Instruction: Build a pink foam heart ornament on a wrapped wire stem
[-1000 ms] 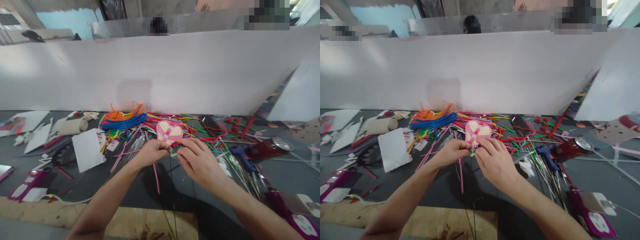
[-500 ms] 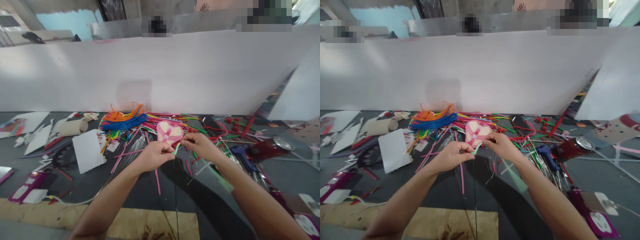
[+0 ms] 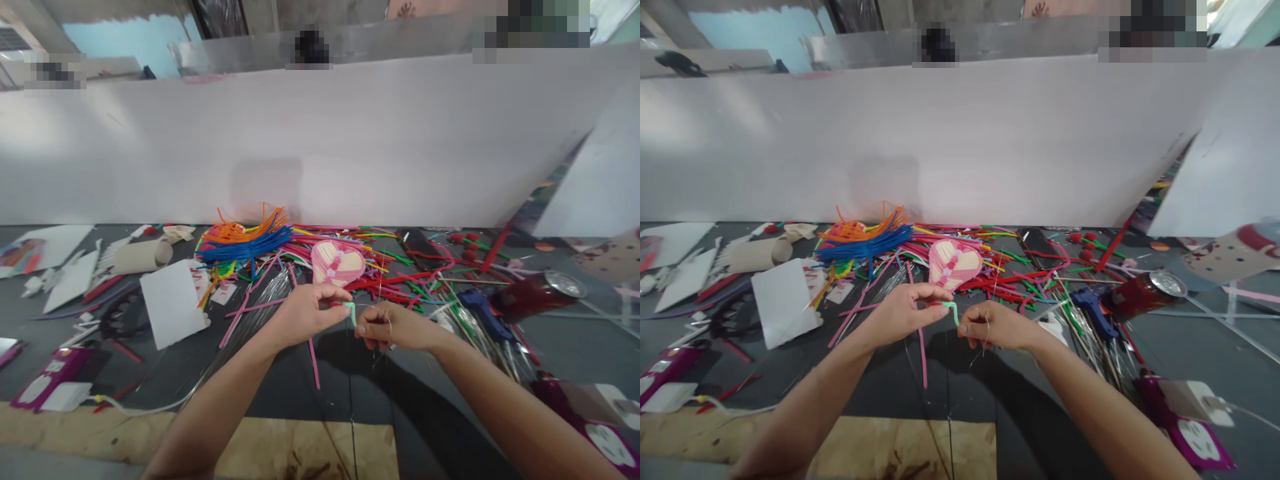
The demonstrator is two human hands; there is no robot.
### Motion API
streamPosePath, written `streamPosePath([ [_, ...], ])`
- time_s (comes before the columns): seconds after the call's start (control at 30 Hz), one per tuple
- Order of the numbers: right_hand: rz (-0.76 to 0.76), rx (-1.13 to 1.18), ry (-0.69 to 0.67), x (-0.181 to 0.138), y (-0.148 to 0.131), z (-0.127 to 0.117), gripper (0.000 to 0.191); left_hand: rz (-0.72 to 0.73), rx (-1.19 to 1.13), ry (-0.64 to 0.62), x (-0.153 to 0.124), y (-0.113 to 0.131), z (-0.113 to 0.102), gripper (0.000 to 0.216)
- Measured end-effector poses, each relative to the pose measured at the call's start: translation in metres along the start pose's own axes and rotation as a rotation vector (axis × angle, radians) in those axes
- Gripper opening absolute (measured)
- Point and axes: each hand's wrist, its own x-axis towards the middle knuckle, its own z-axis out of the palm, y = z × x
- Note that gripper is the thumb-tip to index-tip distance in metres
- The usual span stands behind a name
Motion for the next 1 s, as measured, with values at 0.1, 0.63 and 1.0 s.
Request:
streamPosePath([
  [0.1,-0.061,-0.144,0.050,-0.004,-0.001,-0.006,0.037,0.030,-0.005,0.023,0.001,-0.002,0.003,0.022],
  [0.63,-0.195,-1.156,0.903,-0.012,-0.019,0.052,0.031,-0.010,-0.008,0.084,-0.002,-0.004,0.006,0.018],
  [1.0,-0.241,-0.920,0.970,0.000,-0.013,0.054,0.019,-0.079,-0.257,0.086,-0.008,-0.009,0.011,0.018],
])
